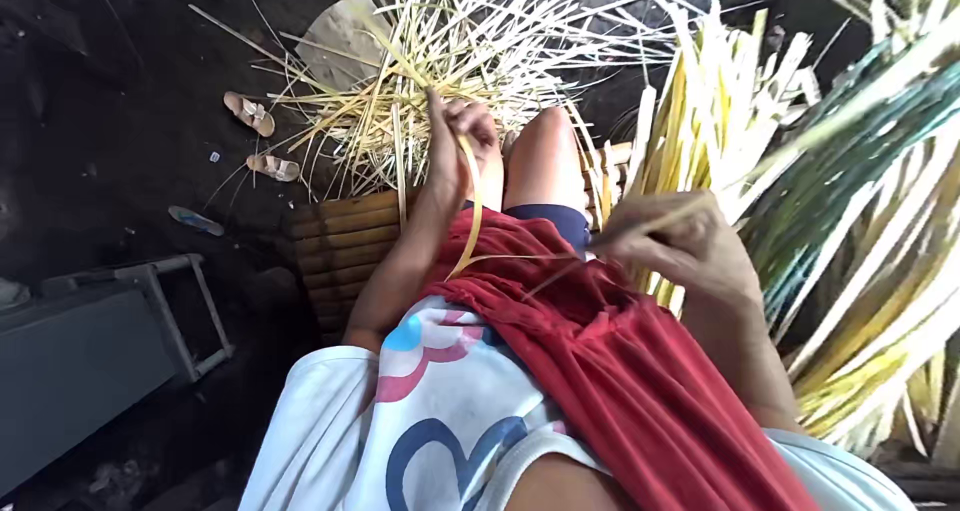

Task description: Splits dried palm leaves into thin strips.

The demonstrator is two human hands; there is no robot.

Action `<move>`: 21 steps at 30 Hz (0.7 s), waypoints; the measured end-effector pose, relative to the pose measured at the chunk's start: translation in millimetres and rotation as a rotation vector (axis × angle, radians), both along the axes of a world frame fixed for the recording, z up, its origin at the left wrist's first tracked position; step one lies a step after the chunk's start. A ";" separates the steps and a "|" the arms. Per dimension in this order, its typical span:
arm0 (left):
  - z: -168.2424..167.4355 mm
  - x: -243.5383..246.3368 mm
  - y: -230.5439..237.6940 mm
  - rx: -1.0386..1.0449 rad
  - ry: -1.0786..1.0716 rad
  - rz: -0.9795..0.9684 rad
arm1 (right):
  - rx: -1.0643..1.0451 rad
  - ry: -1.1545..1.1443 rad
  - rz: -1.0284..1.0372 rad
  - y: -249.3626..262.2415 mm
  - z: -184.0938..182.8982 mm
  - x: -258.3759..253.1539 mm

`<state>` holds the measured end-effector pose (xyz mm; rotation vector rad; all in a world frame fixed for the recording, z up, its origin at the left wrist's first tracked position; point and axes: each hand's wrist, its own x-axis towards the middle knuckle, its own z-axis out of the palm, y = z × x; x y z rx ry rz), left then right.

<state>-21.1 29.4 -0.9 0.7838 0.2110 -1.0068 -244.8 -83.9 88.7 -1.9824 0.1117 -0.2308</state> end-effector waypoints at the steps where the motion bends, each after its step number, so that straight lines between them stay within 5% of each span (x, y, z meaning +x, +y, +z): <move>1: 0.3 -16.4 11.9 -0.028 -0.093 -0.195 | -0.049 0.049 -0.115 -5.6 -4.4 1.2; 4: 9.9 -58.1 59.8 -0.157 -0.095 -0.526 | -0.018 0.029 -0.408 -34.3 -11.5 26.7; 6: 18.9 -59.8 57.7 -0.085 -0.049 -0.493 | -0.023 0.007 -0.387 -27.6 -11.8 46.2; 8: 28.5 -52.2 48.0 0.048 -0.055 -0.409 | -0.044 0.038 -0.243 1.6 -21.7 47.1; 10: 23.9 -35.6 33.3 -0.054 -0.040 -0.214 | -0.096 0.015 -0.137 17.8 -31.1 35.6; 13: 4.8 6.5 10.3 -0.132 0.189 0.184 | -0.037 -0.035 0.003 10.9 -1.8 23.5; 15: -14.1 18.7 17.5 -0.133 0.194 0.260 | -0.037 -0.092 0.056 5.5 6.5 20.0; 18: 9.4 -14.9 30.1 -0.044 -0.016 -0.162 | -0.240 0.036 -0.154 -1.4 4.0 19.3; 21: 40.3 -45.4 66.1 0.016 -0.098 -0.549 | -0.206 0.044 -0.325 -17.5 6.0 23.0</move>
